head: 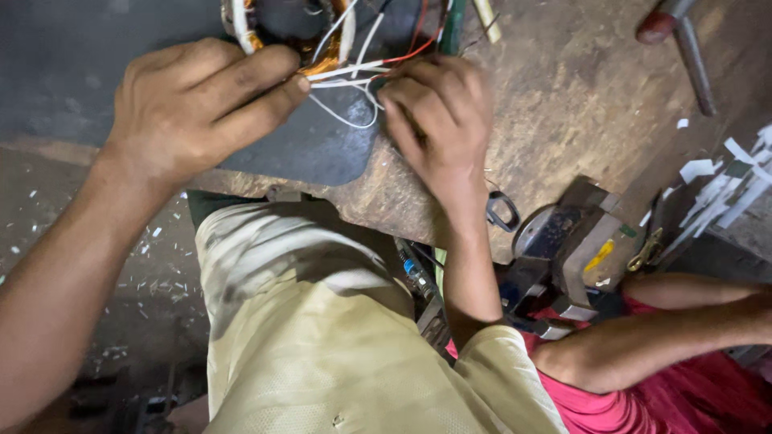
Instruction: The person winds white insulated wire around a copper-wound cylindrical coil core, repeatedly wrapping and adjusting the wire by hand. The person uses scissors to cut the wire and continues winding additional lengths onto the coil.
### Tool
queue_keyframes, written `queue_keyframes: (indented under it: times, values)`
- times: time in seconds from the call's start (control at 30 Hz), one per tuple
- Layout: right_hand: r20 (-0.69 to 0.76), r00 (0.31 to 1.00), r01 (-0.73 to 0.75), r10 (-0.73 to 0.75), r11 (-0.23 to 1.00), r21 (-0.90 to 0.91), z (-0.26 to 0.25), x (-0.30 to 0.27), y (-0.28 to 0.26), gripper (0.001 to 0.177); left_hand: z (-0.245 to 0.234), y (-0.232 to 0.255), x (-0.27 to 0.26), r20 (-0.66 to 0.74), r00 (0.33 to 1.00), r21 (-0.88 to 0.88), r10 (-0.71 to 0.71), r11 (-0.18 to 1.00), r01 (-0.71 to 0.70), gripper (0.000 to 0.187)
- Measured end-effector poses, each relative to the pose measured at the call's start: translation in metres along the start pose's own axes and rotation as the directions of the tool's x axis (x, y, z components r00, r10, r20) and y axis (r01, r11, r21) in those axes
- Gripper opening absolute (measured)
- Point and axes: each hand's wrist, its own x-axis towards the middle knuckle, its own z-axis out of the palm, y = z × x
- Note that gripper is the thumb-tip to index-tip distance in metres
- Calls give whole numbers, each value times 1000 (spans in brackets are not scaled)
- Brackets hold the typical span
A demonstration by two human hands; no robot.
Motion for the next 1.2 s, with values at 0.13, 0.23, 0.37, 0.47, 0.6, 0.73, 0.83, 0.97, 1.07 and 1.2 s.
queue_keyframes:
  times: [0.13,0.23,0.37,0.47,0.6,0.73,0.83,0.97,1.07,1.2]
  values:
    - [21,996,-87,86,995,57,-4,5,-3,24,-7,2,12,47,999,59,16,998,-19,26]
    - [76,991,-112,112,994,-6,-5,8,-2,30,-8,4,18,58,998,96,17,995,-23,20]
    - [138,982,-121,126,991,-49,-8,16,0,28,-9,5,17,67,998,63,-3,998,-1,19]
    - [139,983,-119,120,993,-16,-11,20,-2,23,-9,5,15,61,998,57,-2,998,-1,21]
    - [160,985,-67,65,998,4,-14,25,0,18,-6,3,13,44,999,71,8,997,-12,23]
    - [145,988,-46,53,997,-54,-12,28,1,18,-5,2,8,9,1000,84,13,996,-14,24]
    - [176,980,-81,91,995,-65,-15,28,0,19,0,1,7,-10,1000,62,8,998,-7,22]
    - [230,969,-84,90,996,-37,-20,29,1,26,3,1,3,1,1000,62,-3,998,3,15]
    - [242,969,-42,49,999,-35,-21,31,2,30,5,0,2,-9,1000,65,-1,998,2,15]
    - [238,971,21,-3,997,-72,-16,32,3,32,5,1,2,-13,1000,67,-3,998,4,16]
